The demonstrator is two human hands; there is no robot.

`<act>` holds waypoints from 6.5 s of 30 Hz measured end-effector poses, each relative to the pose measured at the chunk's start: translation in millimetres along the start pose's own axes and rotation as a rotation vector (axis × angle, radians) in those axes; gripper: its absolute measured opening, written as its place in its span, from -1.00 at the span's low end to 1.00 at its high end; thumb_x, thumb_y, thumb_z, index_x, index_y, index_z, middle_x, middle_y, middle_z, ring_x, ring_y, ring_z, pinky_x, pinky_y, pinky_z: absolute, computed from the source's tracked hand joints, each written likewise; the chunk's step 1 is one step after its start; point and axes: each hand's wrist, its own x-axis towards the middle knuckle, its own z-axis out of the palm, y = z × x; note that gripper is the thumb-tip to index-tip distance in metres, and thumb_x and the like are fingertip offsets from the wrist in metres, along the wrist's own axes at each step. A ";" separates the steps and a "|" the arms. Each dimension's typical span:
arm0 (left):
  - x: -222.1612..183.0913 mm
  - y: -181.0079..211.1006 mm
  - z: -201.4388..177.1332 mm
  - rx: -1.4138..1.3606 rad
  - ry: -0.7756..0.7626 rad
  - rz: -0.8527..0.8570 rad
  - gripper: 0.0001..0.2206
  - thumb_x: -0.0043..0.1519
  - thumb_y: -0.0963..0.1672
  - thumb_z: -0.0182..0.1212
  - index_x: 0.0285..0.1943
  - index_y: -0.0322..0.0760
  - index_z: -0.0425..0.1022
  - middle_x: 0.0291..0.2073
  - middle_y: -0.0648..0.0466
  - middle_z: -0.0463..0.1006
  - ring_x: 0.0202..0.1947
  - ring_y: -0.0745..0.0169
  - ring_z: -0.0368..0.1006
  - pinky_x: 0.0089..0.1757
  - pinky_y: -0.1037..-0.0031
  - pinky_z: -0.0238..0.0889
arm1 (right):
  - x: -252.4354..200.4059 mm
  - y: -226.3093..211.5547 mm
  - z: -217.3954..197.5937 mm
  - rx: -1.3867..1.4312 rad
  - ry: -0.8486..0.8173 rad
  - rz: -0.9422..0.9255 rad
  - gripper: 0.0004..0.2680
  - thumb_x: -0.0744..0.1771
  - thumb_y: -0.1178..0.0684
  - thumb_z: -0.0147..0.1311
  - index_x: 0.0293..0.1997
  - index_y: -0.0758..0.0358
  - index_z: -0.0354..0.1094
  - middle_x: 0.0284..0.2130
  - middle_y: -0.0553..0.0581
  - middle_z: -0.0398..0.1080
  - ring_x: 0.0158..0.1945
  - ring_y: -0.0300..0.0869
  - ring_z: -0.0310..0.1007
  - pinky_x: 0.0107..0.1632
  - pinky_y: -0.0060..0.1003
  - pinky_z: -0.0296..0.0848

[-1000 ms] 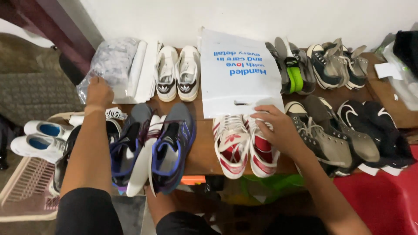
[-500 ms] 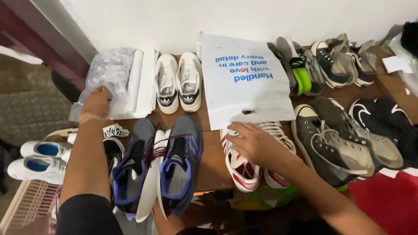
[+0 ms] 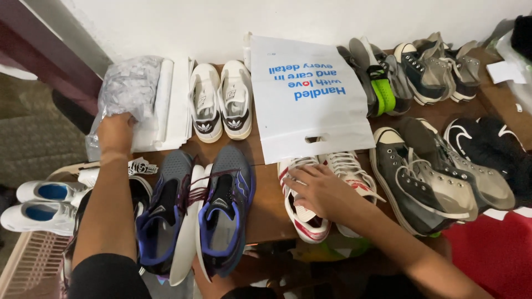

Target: The person is spraying a pair of white sneakers with a cleaning solution and then carefully placing them into a white plastic bag for packaging.

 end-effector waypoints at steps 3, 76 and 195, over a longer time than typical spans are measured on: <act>-12.2 10.6 -24.1 0.131 0.220 0.051 -0.86 0.35 -0.17 0.17 -0.27 -0.19 0.62 -0.51 0.05 0.60 -0.45 0.09 0.58 -0.36 0.36 0.47 | -0.1 3.5 9.7 -0.022 0.015 0.006 -0.58 0.38 -0.17 0.02 0.41 0.07 0.15 0.25 0.19 0.23 0.35 0.08 0.18 0.26 0.14 0.23; -98.6 208.9 -214.1 -1.545 -0.419 -0.521 -0.77 0.24 -0.21 0.25 0.07 -0.24 0.62 -0.27 0.04 0.54 -0.35 0.30 0.59 -0.28 0.60 0.57 | 71.9 -18.2 -63.2 0.825 0.484 0.503 -0.80 0.30 0.17 0.15 0.01 0.36 0.50 -0.09 0.47 0.51 0.00 0.28 0.55 0.05 0.08 0.55; 22.4 9.1 -15.7 -0.320 0.537 -0.791 -0.88 0.14 -0.17 0.38 -0.16 -0.20 0.65 -0.32 0.02 0.71 -0.33 0.10 0.70 -0.40 0.38 0.57 | -93.5 43.4 -63.7 0.589 0.423 0.659 -0.83 0.35 0.10 0.11 0.03 0.22 0.46 -0.22 0.12 0.59 -0.25 -0.19 0.56 -0.13 -0.37 0.61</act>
